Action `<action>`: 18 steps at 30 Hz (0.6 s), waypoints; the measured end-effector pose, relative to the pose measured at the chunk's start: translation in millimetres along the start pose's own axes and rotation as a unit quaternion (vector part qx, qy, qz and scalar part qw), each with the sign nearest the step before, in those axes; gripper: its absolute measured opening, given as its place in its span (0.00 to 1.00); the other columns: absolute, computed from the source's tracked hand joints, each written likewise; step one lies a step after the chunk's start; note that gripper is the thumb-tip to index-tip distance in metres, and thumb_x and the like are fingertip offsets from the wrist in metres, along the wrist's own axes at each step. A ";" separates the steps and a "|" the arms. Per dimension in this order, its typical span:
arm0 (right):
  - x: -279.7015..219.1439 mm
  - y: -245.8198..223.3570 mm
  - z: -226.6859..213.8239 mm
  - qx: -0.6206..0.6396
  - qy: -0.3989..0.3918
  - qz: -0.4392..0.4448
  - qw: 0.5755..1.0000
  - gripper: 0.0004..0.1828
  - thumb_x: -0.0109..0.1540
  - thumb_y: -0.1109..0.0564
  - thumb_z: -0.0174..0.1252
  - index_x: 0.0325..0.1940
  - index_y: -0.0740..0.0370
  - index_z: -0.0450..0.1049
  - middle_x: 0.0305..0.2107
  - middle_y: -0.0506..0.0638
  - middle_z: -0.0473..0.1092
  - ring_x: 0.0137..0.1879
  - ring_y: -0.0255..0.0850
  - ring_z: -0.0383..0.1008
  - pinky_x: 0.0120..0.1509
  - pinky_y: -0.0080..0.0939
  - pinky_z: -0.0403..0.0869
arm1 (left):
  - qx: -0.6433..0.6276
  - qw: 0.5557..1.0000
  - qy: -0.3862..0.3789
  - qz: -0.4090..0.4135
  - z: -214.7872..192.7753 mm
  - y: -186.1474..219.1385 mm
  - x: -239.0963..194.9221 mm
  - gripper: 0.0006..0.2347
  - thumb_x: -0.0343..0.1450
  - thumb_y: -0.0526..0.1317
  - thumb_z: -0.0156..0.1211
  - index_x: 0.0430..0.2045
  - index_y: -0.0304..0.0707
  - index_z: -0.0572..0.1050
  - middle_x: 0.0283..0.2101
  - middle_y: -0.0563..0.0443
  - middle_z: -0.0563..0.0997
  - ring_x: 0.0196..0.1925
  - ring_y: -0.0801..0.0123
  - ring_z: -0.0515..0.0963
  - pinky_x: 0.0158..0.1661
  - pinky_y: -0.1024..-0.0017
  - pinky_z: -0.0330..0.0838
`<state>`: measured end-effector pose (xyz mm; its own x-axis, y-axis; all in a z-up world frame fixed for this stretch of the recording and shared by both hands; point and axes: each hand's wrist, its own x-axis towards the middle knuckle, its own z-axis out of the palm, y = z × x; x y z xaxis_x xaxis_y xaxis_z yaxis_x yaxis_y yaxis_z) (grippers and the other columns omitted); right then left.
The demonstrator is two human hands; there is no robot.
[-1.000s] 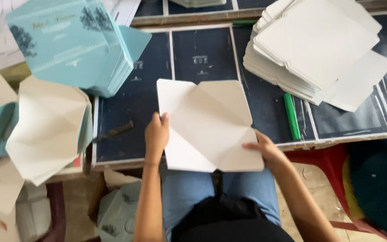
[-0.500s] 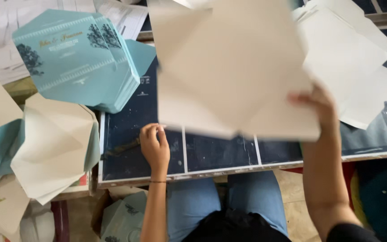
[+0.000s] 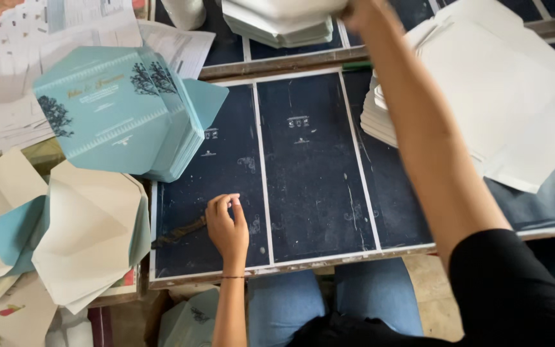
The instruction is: The person sits cross-legged and assembles notebooks by inserting light blue covers into white paper sheets. They repeatedly pick up a cover, place it inside a sheet, fold the sheet over, and stack the finished items.
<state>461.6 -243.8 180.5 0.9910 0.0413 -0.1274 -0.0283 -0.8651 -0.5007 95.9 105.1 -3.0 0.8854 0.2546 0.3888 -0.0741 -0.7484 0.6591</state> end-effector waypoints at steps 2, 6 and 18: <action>-7.4 -10.5 24.5 0.298 0.060 0.121 0.945 0.21 0.68 0.66 0.56 0.66 0.63 0.68 0.56 0.60 0.74 0.56 0.53 0.81 0.59 0.49 0.81 | 0.004 1.000 -0.002 0.001 0.9 1.0 0.3 0.10 0.82 0.40 0.52 0.40 0.43 0.83 0.47 0.51 0.80 0.49 0.57 0.80 0.48 0.59 0.75; -8.9 -16.8 37.4 0.523 0.110 0.250 0.807 0.05 0.65 0.72 0.61 0.45 0.74 0.75 0.46 0.63 0.78 0.35 0.45 0.90 0.33 0.25 0.93 | 0.019 1.000 -0.002 0.023 2.3 -5.2 -2.9 0.12 0.83 0.42 0.51 0.38 0.43 0.84 0.46 0.50 0.80 0.48 0.58 0.80 0.48 0.60 0.74; 3.4 -16.9 29.4 0.345 0.185 0.105 0.914 0.09 0.59 0.56 0.53 0.32 0.52 0.80 0.29 0.48 0.75 0.33 0.36 0.83 0.34 0.42 0.93 | 0.035 0.999 -0.013 0.024 3.9 -8.7 -1.8 0.11 0.82 0.40 0.53 0.37 0.44 0.85 0.47 0.51 0.80 0.48 0.56 0.79 0.50 0.56 0.75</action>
<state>461.5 -214.3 163.4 0.9272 -0.3715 -0.0481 -0.1718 -0.3075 -0.9359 96.8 108.8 -11.9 0.8936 0.2012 0.4012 -0.0857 -0.8009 0.5926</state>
